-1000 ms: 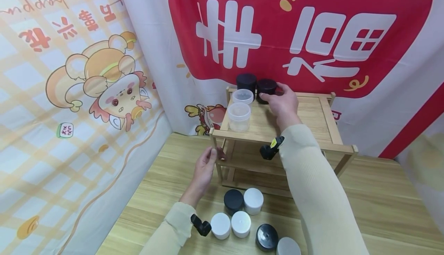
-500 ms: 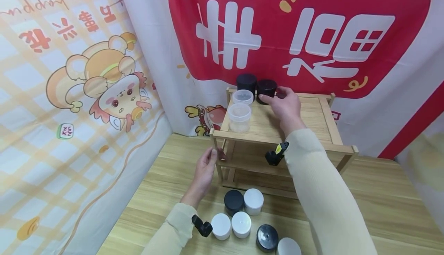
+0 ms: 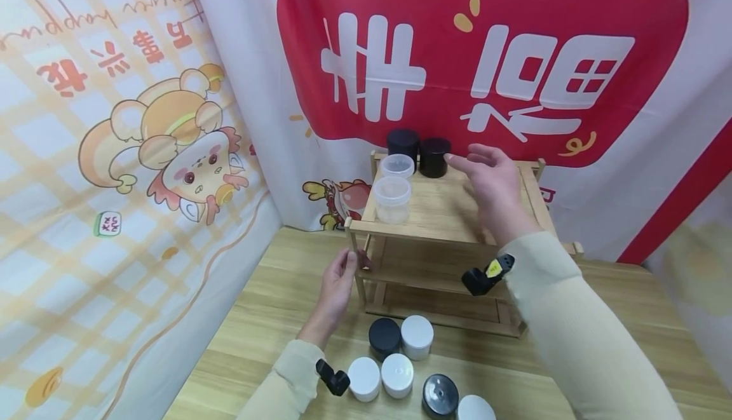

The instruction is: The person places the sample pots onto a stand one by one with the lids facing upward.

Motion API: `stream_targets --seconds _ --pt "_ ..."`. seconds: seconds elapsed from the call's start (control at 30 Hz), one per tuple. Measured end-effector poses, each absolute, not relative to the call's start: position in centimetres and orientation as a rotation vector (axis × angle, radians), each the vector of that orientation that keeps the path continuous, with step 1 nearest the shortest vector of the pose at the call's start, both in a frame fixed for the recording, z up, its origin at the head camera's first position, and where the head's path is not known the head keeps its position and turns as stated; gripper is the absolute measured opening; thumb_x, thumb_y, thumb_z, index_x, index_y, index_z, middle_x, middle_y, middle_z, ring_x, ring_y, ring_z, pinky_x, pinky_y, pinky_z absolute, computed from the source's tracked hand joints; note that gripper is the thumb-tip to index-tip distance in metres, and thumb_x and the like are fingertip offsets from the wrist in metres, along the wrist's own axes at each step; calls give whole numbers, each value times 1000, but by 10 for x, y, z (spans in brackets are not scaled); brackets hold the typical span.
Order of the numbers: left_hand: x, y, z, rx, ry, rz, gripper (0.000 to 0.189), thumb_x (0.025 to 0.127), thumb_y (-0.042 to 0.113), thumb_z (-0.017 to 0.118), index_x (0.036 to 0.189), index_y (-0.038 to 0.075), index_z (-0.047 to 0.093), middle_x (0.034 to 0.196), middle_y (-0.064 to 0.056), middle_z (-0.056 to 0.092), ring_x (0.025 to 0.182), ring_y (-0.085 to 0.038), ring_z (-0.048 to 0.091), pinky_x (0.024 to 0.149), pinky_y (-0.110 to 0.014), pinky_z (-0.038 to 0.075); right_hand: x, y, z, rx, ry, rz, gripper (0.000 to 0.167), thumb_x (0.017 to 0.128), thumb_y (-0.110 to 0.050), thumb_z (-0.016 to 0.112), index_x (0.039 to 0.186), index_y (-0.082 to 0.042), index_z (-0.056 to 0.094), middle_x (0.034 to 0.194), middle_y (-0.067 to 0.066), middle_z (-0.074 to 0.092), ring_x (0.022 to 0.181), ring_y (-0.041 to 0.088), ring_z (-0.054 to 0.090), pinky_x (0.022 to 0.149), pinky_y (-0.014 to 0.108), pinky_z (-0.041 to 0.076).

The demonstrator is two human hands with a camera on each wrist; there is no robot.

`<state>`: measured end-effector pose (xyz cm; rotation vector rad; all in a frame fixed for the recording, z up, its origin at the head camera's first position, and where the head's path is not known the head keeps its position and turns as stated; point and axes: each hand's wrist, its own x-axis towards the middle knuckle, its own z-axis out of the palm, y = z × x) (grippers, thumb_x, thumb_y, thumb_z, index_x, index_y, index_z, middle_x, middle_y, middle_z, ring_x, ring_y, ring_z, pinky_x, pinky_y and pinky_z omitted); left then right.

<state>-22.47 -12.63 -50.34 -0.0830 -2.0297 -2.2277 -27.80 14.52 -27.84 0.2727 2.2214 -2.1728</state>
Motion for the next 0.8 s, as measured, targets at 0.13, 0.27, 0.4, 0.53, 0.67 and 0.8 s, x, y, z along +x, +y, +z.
stream_targets --seconds 0.13,0.27,0.4,0.53,0.67,0.8 --pt "-225 -126 -505 -79 -2022 -2221 49 113 41 53 139 0 63 123 -16 73 119 -18 68 123 -49 45 -259 153 -267 199 2270 -2154 88 87 -50 86 163 -29 46 169 3 44 156 25 42 134 44 33" --pt "-224 -126 -505 -65 -2033 -2215 50 112 45 53 138 4 64 124 -13 73 121 -18 68 124 -49 44 -237 159 -265 153 2316 -2102 88 86 -55 86 162 -34 47 163 -1 48 150 20 44 132 48 35" --pt "-223 -127 -504 -61 -2048 -2215 46 113 45 52 137 8 65 126 -12 73 124 -19 67 125 -49 43 -213 167 -271 122 2385 -2045 83 86 -58 84 159 -37 51 156 -8 53 141 12 49 126 38 43" --pt "-223 -128 -502 -72 -2055 -2217 48 113 42 51 140 4 63 128 -15 72 125 -21 67 126 -49 43 -188 180 -283 98 2433 -2076 75 88 -54 84 155 -35 56 149 -11 60 131 4 57 100 12 54" --pt "-221 -127 -501 -69 -2061 -2216 52 113 44 51 142 2 61 130 -16 71 125 -20 67 126 -50 43 -163 193 -301 11 2329 -2342 66 93 -33 86 153 -24 61 139 -11 69 122 2 68 90 6 54" --pt "-221 -128 -501 -69 -2052 -2207 51 112 46 52 140 4 62 128 -15 72 123 -19 68 126 -50 43 -139 201 -327 -267 2076 -2714 53 96 8 74 146 1 62 129 1 79 115 9 76 95 16 59"
